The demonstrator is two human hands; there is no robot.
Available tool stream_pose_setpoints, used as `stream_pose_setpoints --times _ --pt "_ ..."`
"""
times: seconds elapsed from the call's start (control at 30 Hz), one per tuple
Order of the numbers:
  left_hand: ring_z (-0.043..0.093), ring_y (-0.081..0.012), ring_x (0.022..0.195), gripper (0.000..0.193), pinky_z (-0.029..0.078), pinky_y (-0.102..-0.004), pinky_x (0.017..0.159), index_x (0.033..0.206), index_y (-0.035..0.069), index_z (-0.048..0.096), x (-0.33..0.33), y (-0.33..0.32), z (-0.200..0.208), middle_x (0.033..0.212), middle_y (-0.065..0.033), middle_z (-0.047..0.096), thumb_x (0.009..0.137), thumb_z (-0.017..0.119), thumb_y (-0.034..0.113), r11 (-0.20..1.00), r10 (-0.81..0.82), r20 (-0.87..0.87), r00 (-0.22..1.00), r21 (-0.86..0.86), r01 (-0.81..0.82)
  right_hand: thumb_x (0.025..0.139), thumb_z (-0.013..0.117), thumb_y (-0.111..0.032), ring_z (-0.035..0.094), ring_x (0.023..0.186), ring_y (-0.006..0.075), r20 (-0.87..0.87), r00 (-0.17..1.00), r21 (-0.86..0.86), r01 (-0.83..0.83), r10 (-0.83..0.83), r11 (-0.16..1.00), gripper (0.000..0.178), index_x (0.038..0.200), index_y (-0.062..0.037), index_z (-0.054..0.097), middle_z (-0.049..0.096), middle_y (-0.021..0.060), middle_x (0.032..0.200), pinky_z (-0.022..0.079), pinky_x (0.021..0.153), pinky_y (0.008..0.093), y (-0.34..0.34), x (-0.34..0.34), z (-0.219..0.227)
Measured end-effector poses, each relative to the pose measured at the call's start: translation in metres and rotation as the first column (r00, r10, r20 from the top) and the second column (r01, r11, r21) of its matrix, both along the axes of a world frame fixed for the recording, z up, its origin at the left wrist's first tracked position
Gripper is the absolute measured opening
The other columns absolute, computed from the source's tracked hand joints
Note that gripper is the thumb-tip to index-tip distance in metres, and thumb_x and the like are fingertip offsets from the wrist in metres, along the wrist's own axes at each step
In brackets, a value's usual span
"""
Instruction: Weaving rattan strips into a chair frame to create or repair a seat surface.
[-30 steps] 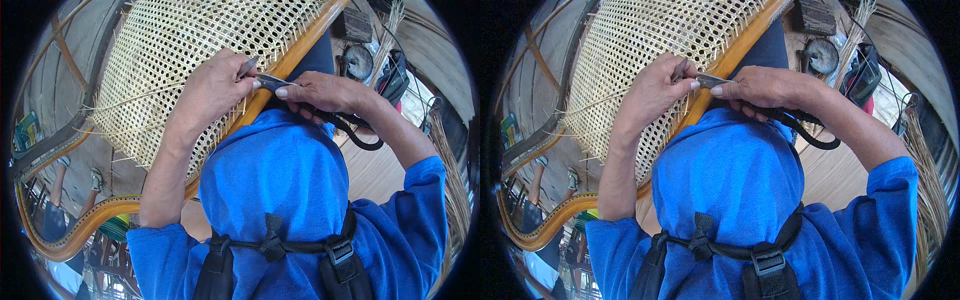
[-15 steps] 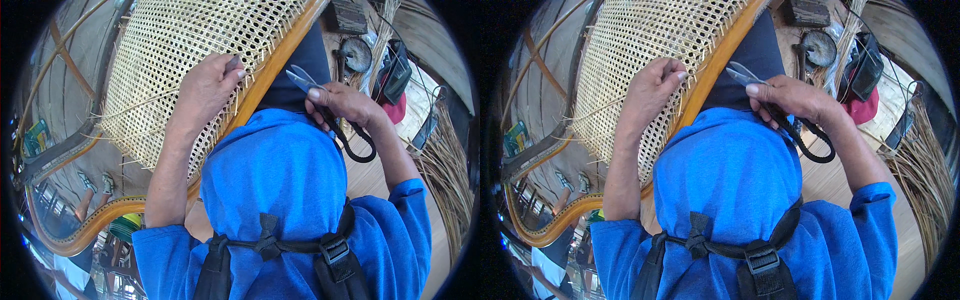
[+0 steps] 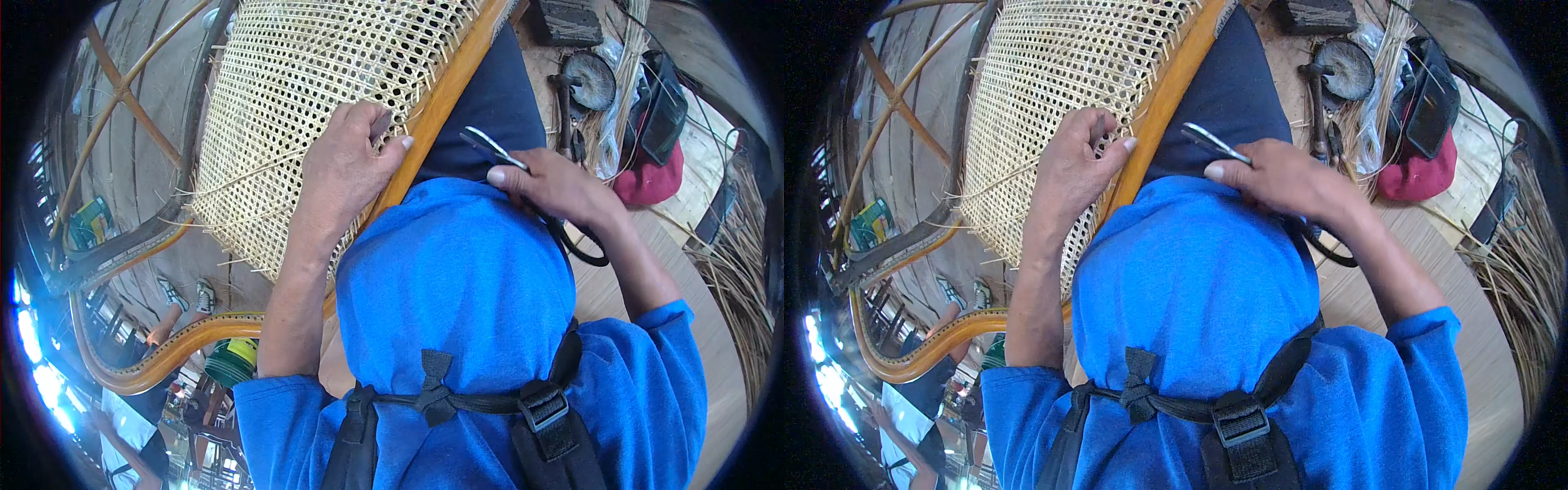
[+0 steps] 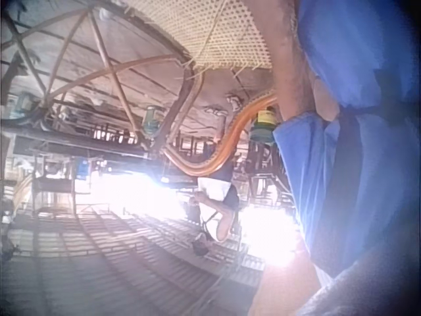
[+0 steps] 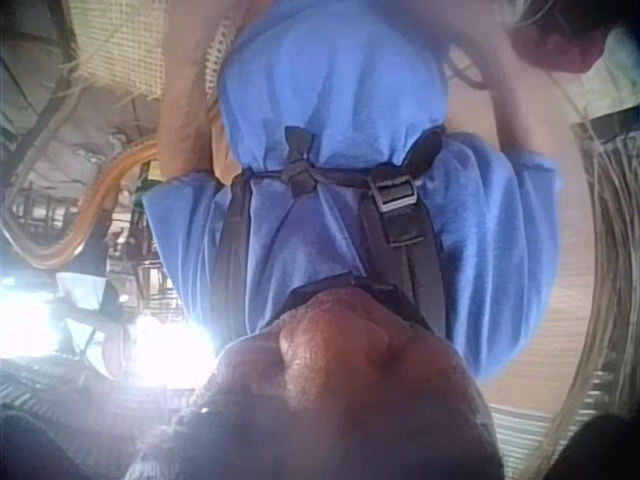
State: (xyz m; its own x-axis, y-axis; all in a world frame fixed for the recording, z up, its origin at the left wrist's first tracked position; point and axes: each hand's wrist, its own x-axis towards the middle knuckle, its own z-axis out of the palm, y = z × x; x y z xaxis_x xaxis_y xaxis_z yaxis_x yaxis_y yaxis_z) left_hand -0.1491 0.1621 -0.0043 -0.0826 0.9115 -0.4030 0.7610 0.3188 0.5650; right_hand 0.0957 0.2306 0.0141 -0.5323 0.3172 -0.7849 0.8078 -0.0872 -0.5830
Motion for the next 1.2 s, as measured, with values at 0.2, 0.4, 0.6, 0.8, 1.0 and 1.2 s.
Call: stream_pose_setpoints --times 0.2,0.4,0.6,0.8,1.0,1.2 --pt "0.059 -0.0284 0.070 0.027 0.047 -0.0393 0.067 0.084 0.000 0.060 0.013 -0.001 0.007 0.075 -0.0154 0.058 0.082 0.064 0.027 0.998 0.037 -0.154 0.987 -0.040 -0.044 0.079 0.068 -0.040 0.052 0.107 0.0337 0.089 0.992 0.682 -0.123 0.085 0.721 0.054 0.115 -0.0026 0.053 0.056 0.0170 0.114 0.042 0.090 0.0431 -0.030 -0.003 0.002" --pt "0.062 -0.0367 0.078 0.024 0.047 -0.0476 0.071 0.083 0.000 0.060 0.009 0.009 0.010 0.083 -0.0206 0.062 0.084 0.055 0.023 0.949 0.171 -0.011 0.985 -0.267 -0.168 0.073 0.072 -0.042 0.046 0.113 0.0352 -0.008 0.996 0.847 -0.042 0.092 0.530 0.064 0.121 -0.0041 0.052 0.052 0.0149 0.118 0.035 0.100 0.0460 -0.047 0.000 -0.012" --pt "0.060 -0.0240 0.070 0.023 0.046 -0.0376 0.066 0.087 0.000 0.058 0.005 -0.007 -0.002 0.075 -0.0120 0.062 0.086 0.057 0.023 0.989 0.125 -0.036 0.991 -0.078 -0.128 0.079 0.071 -0.021 0.052 0.109 0.0329 -0.329 0.941 0.729 0.202 0.076 0.654 0.042 0.114 -0.0026 0.056 0.053 0.0163 0.116 0.042 0.094 0.0404 -0.021 -0.010 -0.011" --pt "0.059 -0.0197 0.067 0.026 0.047 -0.0342 0.065 0.093 0.000 0.062 -0.028 -0.010 0.002 0.072 -0.0092 0.062 0.089 0.056 0.024 0.954 0.294 0.191 0.937 -0.123 -0.274 0.085 0.062 -0.010 0.060 0.086 0.0310 -0.477 0.877 0.606 0.285 0.053 0.743 0.019 0.102 -0.0027 0.061 0.061 0.0132 0.089 0.050 0.076 0.0371 -0.005 -0.049 -0.008" --pt "0.053 -0.0109 0.059 0.022 0.044 -0.0289 0.057 0.088 0.001 0.063 -0.029 -0.015 0.010 0.062 -0.0044 0.057 0.088 0.054 0.021 0.835 0.550 0.322 0.771 -0.198 -0.513 0.086 0.055 -0.014 0.061 0.085 0.0345 -0.316 0.826 0.719 -0.112 0.466 0.686 0.017 0.099 -0.0069 0.063 0.063 0.0144 0.088 0.051 0.073 0.0402 0.020 -0.096 -0.022" --pt "0.048 -0.0087 0.057 0.023 0.041 -0.0274 0.055 0.092 -0.001 0.064 -0.027 -0.060 0.010 0.063 -0.0016 0.056 0.089 0.056 0.021 0.761 0.641 0.404 0.653 -0.228 -0.607 0.081 0.058 -0.014 0.064 0.084 0.0300 -0.231 0.680 0.538 -0.507 0.696 0.673 0.017 0.093 -0.0041 0.066 0.065 0.0128 0.086 0.051 0.075 0.0384 0.050 -0.127 -0.028"
